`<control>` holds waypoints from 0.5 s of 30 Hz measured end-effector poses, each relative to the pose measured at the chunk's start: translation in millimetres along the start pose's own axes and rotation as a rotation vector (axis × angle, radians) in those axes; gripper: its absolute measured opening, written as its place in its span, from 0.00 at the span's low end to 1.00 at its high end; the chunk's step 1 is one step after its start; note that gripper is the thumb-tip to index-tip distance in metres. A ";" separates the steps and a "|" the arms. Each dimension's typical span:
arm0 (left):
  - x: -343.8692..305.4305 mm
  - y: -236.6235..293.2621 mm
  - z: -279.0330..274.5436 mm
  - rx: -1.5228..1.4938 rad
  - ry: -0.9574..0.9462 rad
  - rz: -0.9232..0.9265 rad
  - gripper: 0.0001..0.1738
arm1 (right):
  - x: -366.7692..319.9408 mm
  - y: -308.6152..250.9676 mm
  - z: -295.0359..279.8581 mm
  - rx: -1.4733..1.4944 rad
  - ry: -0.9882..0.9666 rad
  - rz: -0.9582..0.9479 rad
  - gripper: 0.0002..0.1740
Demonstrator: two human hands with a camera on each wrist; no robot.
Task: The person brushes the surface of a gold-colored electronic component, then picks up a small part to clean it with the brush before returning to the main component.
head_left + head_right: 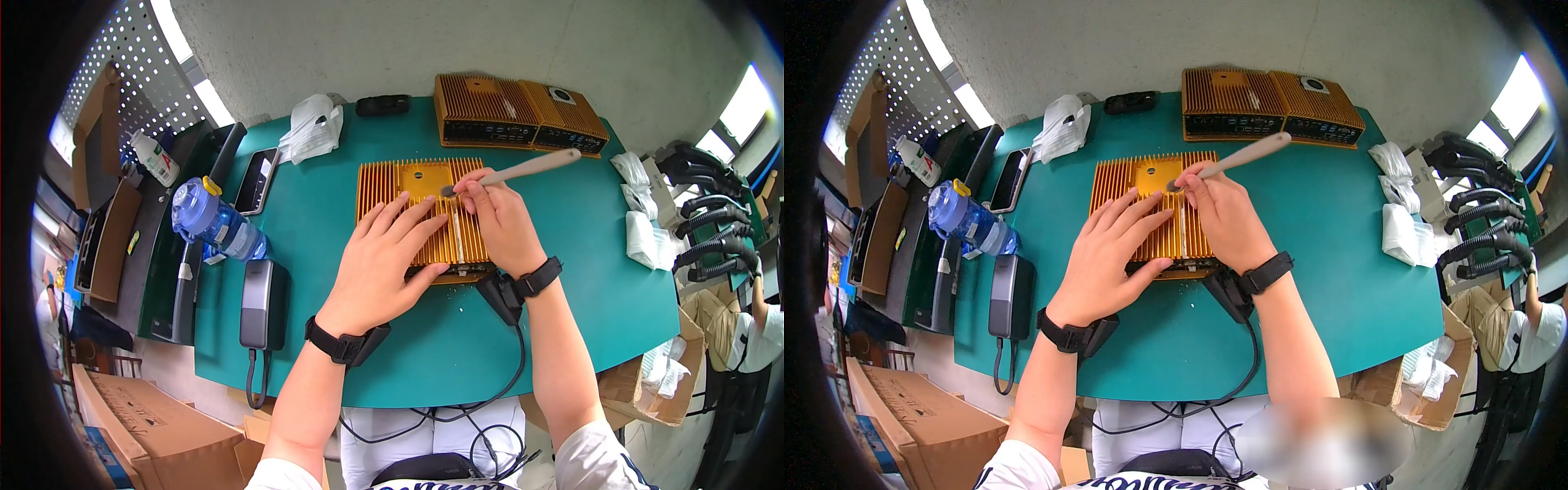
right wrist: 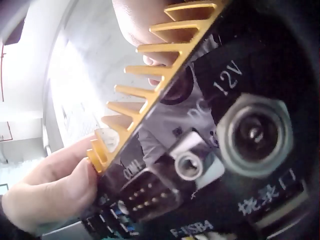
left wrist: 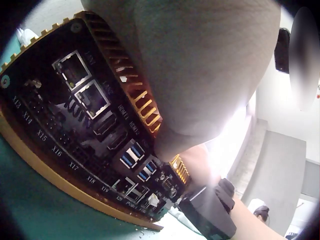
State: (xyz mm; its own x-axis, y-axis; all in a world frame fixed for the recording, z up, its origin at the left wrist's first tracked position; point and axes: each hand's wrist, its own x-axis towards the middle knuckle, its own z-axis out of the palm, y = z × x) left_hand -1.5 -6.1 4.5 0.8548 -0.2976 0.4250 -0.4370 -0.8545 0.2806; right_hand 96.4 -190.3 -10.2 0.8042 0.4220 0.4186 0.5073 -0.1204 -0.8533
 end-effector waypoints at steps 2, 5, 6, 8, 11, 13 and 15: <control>-0.2 -0.2 0.6 0.003 0.000 -0.002 0.30 | 1.3 -0.1 0.2 -0.013 -0.002 -0.011 0.19; 0.1 -0.6 0.7 -0.001 -0.001 -0.001 0.31 | 3.3 -4.3 -1.6 -0.021 -0.027 0.022 0.18; 0.1 -0.6 0.7 -0.001 -0.001 -0.001 0.31 | 3.7 -3.6 -1.5 -0.020 -0.027 0.022 0.18; 0.1 -0.4 0.4 0.003 -0.004 -0.004 0.30 | 4.2 -2.0 -0.6 -0.044 -0.020 0.001 0.17; 0.2 0.0 0.2 0.007 -0.007 -0.005 0.31 | 3.9 -3.6 0.5 -0.007 -0.027 0.036 0.16; 0.1 0.0 0.4 0.012 -0.008 -0.005 0.31 | 4.6 -2.2 1.2 -0.031 -0.034 0.016 0.16; 0.2 0.0 0.6 0.017 -0.009 -0.005 0.31 | 5.4 -2.9 1.7 -0.055 -0.040 -0.004 0.15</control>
State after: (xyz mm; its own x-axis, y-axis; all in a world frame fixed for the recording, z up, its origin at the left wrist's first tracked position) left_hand -1.2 -6.4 4.1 0.8595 -0.2968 0.4162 -0.4280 -0.8630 0.2684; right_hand 98.8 -186.1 -5.9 0.7898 0.4579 0.4082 0.5277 -0.1679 -0.8327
